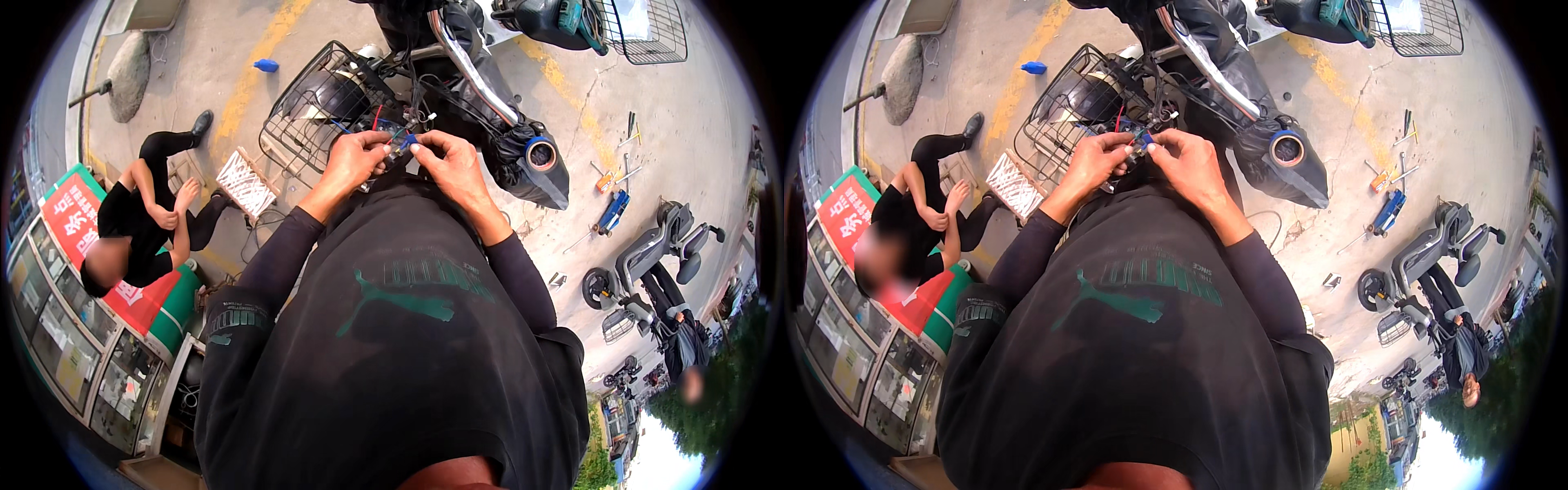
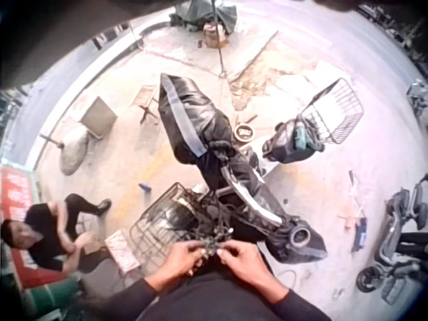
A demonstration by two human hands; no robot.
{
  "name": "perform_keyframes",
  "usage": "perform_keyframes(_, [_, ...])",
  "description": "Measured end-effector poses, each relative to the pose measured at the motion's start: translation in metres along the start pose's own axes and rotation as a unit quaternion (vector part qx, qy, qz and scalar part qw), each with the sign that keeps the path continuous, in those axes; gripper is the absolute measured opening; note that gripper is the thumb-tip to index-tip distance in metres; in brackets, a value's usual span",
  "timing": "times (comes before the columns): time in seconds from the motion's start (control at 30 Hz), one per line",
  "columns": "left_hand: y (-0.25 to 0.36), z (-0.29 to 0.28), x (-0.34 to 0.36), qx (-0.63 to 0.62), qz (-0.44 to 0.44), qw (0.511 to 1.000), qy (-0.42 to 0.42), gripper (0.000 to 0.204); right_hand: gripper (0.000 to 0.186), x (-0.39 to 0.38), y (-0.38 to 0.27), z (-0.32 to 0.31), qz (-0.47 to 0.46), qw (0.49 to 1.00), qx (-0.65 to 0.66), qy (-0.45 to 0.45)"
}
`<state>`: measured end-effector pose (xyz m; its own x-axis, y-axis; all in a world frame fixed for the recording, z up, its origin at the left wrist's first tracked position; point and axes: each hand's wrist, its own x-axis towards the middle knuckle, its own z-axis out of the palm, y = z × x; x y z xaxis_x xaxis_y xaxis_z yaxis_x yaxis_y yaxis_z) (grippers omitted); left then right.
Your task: The person repairs wiring on a scooter's handlebar area. They use pliers to strip and twist wires, then wrap connections with blue electrical tape. The work is performed outdoors on a paved surface with other scooters nearby.
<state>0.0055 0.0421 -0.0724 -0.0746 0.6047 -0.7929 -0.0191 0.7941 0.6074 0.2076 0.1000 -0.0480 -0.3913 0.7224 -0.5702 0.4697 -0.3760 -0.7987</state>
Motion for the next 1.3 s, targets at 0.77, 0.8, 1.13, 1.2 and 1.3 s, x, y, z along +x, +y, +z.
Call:
perform_keyframes(0.77, [0.009,0.008,-0.009,0.34,0.242,0.904,0.095,0.023,0.019,-0.013,-0.023,-0.036,-0.163,0.971,0.138,0.103])
perform_keyframes(0.8, [0.008,0.008,-0.009,0.344,0.235,0.903,0.102,0.023,0.019,-0.016,-0.025,-0.037,-0.116,0.974,0.174,0.087])
perform_keyframes(1.13, [0.0,0.016,0.013,0.309,0.227,0.907,0.176,0.022,0.024,0.025,-0.016,0.007,-0.081,0.996,0.027,-0.016])
perform_keyframes(1.2, [0.009,0.022,0.011,0.287,0.216,0.917,0.174,0.023,0.029,0.028,-0.017,0.006,-0.024,0.999,0.0,-0.022])
perform_keyframes(1.3, [0.009,0.024,0.009,0.241,0.174,0.94,0.165,0.017,0.033,0.025,0.007,0.015,-0.009,1.0,0.001,-0.004])
